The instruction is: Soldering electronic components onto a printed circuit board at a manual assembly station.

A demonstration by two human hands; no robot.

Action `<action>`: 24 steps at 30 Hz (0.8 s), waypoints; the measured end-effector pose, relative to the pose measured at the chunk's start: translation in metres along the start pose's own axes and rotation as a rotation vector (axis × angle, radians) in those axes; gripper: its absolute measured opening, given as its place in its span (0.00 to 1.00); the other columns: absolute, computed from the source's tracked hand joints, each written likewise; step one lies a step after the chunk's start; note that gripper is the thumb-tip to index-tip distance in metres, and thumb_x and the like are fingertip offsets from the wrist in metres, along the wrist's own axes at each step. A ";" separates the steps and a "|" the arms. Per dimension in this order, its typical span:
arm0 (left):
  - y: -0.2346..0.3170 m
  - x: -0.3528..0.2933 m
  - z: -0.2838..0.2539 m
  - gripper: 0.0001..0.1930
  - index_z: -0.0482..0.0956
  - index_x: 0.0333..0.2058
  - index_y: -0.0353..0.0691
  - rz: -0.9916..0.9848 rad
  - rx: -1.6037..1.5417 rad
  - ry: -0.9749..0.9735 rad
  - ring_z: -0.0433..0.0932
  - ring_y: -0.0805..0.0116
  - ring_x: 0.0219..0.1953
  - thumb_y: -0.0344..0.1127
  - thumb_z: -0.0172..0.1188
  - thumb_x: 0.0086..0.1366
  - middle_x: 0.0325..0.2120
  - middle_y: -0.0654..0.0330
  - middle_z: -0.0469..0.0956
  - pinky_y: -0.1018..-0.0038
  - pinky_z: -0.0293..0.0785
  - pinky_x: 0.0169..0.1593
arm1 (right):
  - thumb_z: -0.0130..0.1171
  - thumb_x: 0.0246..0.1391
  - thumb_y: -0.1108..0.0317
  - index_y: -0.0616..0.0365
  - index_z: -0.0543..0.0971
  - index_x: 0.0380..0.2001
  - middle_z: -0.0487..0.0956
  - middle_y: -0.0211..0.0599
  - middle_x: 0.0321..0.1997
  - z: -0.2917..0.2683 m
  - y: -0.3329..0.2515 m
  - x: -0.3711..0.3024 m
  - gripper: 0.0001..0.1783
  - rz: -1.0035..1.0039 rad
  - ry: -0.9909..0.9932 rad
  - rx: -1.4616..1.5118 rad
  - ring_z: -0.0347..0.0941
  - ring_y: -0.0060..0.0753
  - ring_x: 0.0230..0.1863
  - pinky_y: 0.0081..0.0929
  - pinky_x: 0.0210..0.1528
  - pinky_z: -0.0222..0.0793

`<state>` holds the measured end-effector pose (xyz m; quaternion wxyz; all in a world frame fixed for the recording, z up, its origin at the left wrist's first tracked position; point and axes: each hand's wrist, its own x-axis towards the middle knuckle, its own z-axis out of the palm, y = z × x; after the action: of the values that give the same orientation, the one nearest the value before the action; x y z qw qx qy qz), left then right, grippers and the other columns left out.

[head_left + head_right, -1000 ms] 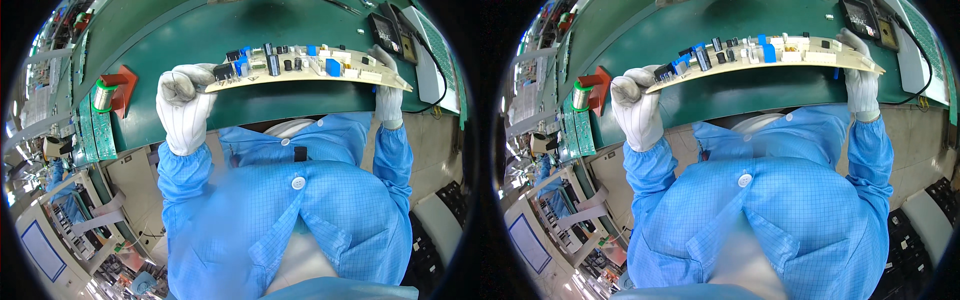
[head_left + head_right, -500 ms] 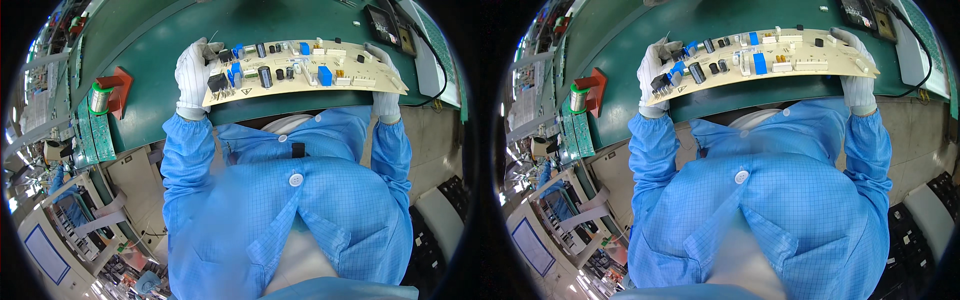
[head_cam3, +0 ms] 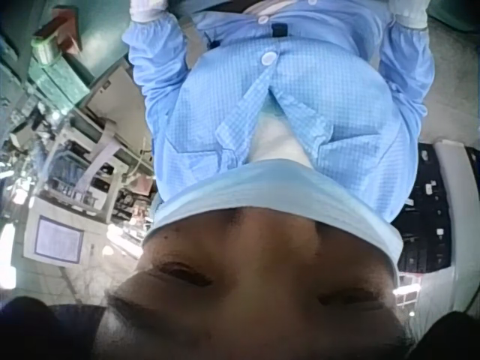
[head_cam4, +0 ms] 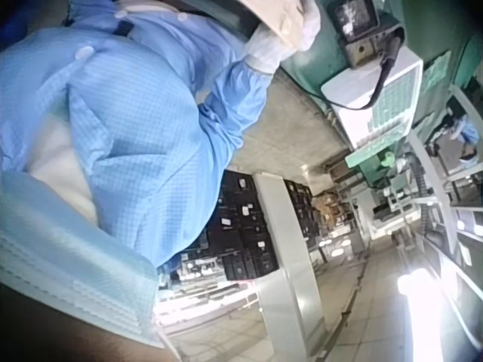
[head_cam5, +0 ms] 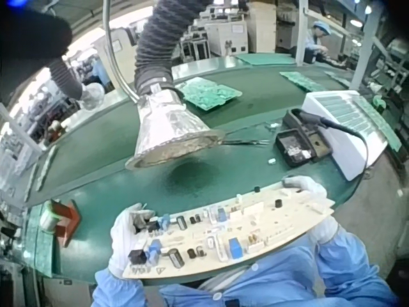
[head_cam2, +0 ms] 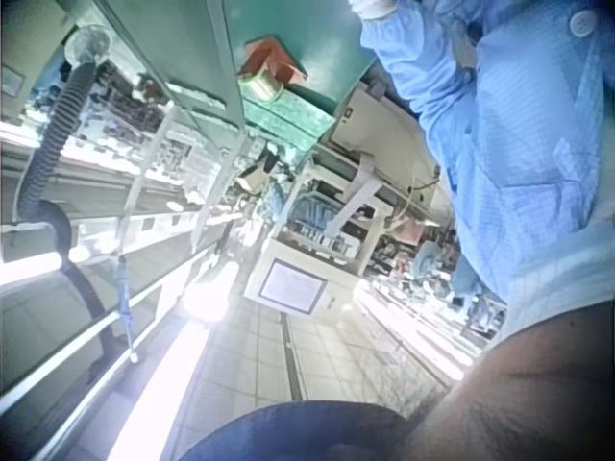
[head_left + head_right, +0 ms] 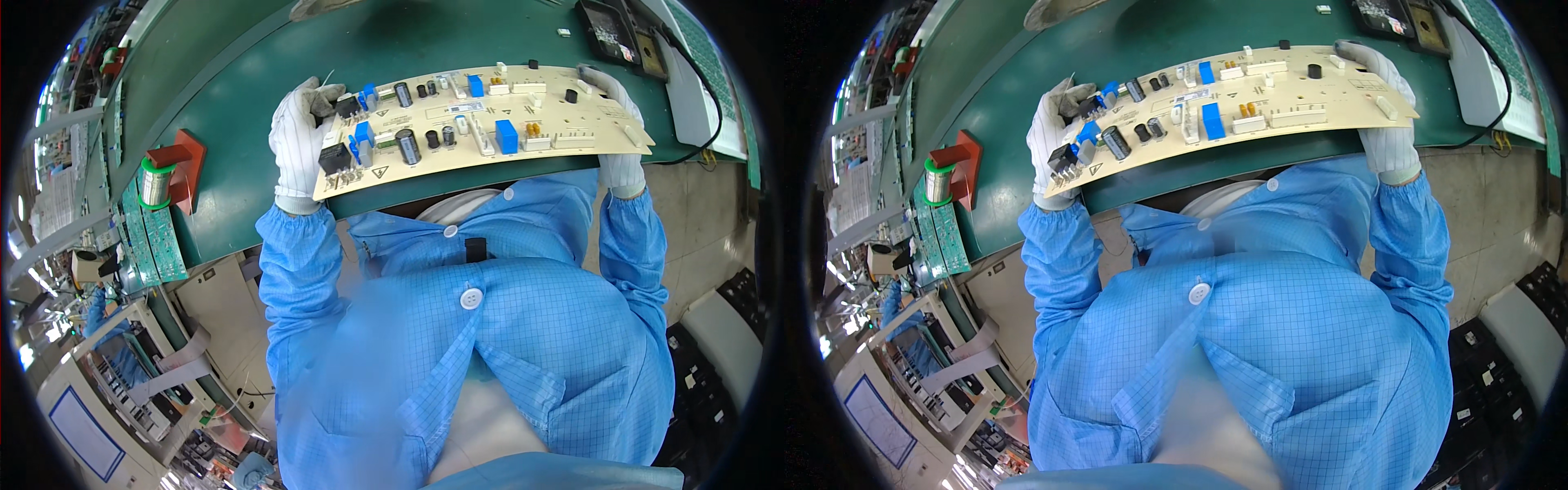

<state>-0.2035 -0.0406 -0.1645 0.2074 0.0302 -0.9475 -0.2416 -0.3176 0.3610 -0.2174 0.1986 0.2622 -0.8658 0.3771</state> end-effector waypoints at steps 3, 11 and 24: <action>-0.011 0.001 -0.001 0.39 0.72 0.56 0.29 -0.020 0.008 -0.058 0.83 0.61 0.47 0.62 0.64 0.61 0.46 0.49 0.83 0.69 0.77 0.54 | 0.56 0.58 0.70 0.55 0.79 0.53 0.81 0.37 0.53 -0.002 0.001 0.000 0.18 0.004 -0.004 -0.058 0.78 0.40 0.55 0.31 0.58 0.72; 0.000 0.005 -0.002 0.32 0.71 0.57 0.30 -0.128 0.016 -0.133 0.83 0.62 0.48 0.50 0.64 0.64 0.47 0.51 0.83 0.69 0.77 0.55 | 0.56 0.60 0.66 0.54 0.79 0.54 0.81 0.39 0.54 -0.008 -0.006 0.000 0.19 0.018 -0.013 -0.105 0.78 0.42 0.55 0.33 0.59 0.72; 0.083 0.002 -0.040 0.17 0.77 0.38 0.40 -0.157 -0.366 0.029 0.76 0.65 0.36 0.40 0.72 0.54 0.31 0.58 0.79 0.69 0.74 0.44 | 0.48 0.69 0.62 0.66 0.68 0.65 0.72 0.46 0.64 -0.011 0.003 -0.007 0.27 0.417 0.063 0.852 0.71 0.36 0.62 0.32 0.67 0.67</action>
<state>-0.1853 0.0143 -0.0930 0.2037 0.0693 -0.8793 -0.4249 -0.3120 0.3733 -0.2153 0.0195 0.1292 -0.6616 0.7384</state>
